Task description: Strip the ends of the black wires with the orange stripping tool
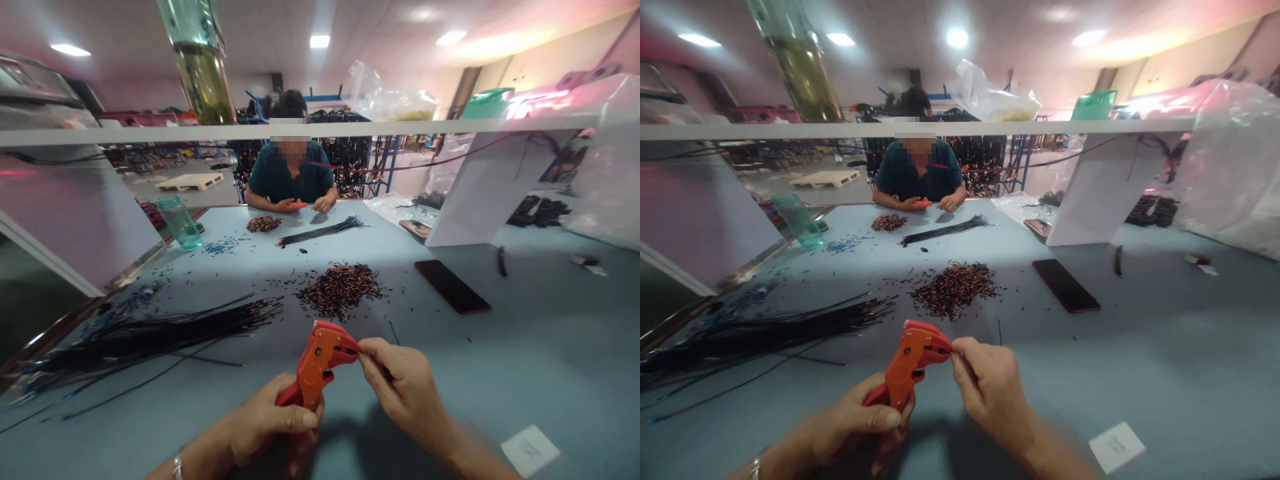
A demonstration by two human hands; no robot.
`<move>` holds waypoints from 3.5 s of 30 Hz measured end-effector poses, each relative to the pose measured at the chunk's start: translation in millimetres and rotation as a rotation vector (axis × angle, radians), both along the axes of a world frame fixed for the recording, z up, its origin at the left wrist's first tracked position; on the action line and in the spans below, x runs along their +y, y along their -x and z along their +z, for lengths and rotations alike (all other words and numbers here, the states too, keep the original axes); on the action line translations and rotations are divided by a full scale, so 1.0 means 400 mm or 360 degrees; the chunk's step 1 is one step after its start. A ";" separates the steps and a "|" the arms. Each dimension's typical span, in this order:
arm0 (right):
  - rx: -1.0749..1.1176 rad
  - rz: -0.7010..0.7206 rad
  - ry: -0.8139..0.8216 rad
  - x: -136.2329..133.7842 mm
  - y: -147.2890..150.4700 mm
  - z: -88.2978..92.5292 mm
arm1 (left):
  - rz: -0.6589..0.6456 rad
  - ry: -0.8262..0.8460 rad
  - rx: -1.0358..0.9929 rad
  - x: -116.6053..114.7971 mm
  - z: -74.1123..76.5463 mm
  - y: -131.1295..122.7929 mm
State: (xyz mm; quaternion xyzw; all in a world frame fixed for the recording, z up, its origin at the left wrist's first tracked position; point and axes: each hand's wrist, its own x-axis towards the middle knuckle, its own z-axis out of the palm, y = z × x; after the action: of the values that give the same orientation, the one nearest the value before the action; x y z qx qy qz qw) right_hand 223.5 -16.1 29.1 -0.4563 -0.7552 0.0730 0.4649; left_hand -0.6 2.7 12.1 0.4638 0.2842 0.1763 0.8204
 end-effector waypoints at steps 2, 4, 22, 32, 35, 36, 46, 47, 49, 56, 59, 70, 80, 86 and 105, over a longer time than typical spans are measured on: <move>-0.0010 -0.0018 -0.0004 0.000 -0.001 -0.003 | -0.0005 -0.0015 0.0002 0.000 0.000 -0.002; -0.0022 -0.0021 -0.0010 0.000 -0.002 -0.006 | -0.0021 -0.0033 0.0003 0.000 0.001 -0.003; -0.0103 -0.0073 -0.0142 -0.004 -0.001 -0.025 | 0.0057 -0.0021 0.0029 -0.018 -0.014 -0.022; -0.0134 -0.0064 -0.0081 0.013 -0.008 -0.034 | 0.0019 -0.0043 -0.0070 -0.004 -0.001 -0.010; -0.0131 -0.0119 -0.0020 0.021 -0.017 -0.049 | 0.0126 -0.0070 -0.0078 0.001 0.003 -0.007; -0.0124 -0.0140 0.0009 0.024 -0.019 -0.055 | 0.0188 -0.0067 -0.0099 0.003 0.003 -0.007; -0.0164 -0.0008 0.0480 0.035 -0.014 -0.087 | 0.0515 0.0025 -0.0303 0.020 -0.018 -0.005; -0.0173 0.0003 0.0503 0.037 -0.013 -0.089 | 0.0513 0.0023 -0.0307 0.020 -0.019 -0.005; -0.0195 0.0027 0.0539 0.042 -0.013 -0.095 | 0.0514 0.0031 -0.0312 0.021 -0.019 -0.005; -0.0289 0.0078 0.0540 0.049 -0.019 -0.097 | 0.0535 0.0068 -0.0316 0.021 -0.017 -0.007; -0.0279 0.0126 0.0496 0.051 -0.023 -0.095 | 0.0540 0.0071 -0.0331 0.021 -0.020 -0.007; -0.0136 0.0128 0.0461 0.065 -0.040 -0.102 | 0.0505 0.0090 -0.0330 0.023 -0.021 -0.005; 0.0073 -0.0087 0.0613 0.057 -0.038 -0.053 | 0.0468 0.0089 -0.0342 0.029 -0.021 0.004; 0.0138 -0.0079 0.0670 0.051 -0.030 -0.039 | 0.0468 0.0002 -0.0299 0.024 -0.010 0.006; 0.0814 0.0181 0.1273 0.044 -0.006 -0.034 | 0.0596 -0.2166 0.0852 0.025 -0.024 0.021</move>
State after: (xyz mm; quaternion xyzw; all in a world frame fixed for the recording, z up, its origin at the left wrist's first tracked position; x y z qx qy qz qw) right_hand 225.8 1.5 15.3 -0.5248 -0.5530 0.4932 0.4189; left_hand -8.9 12.9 2.6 0.8391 0.3762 0.3307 0.2121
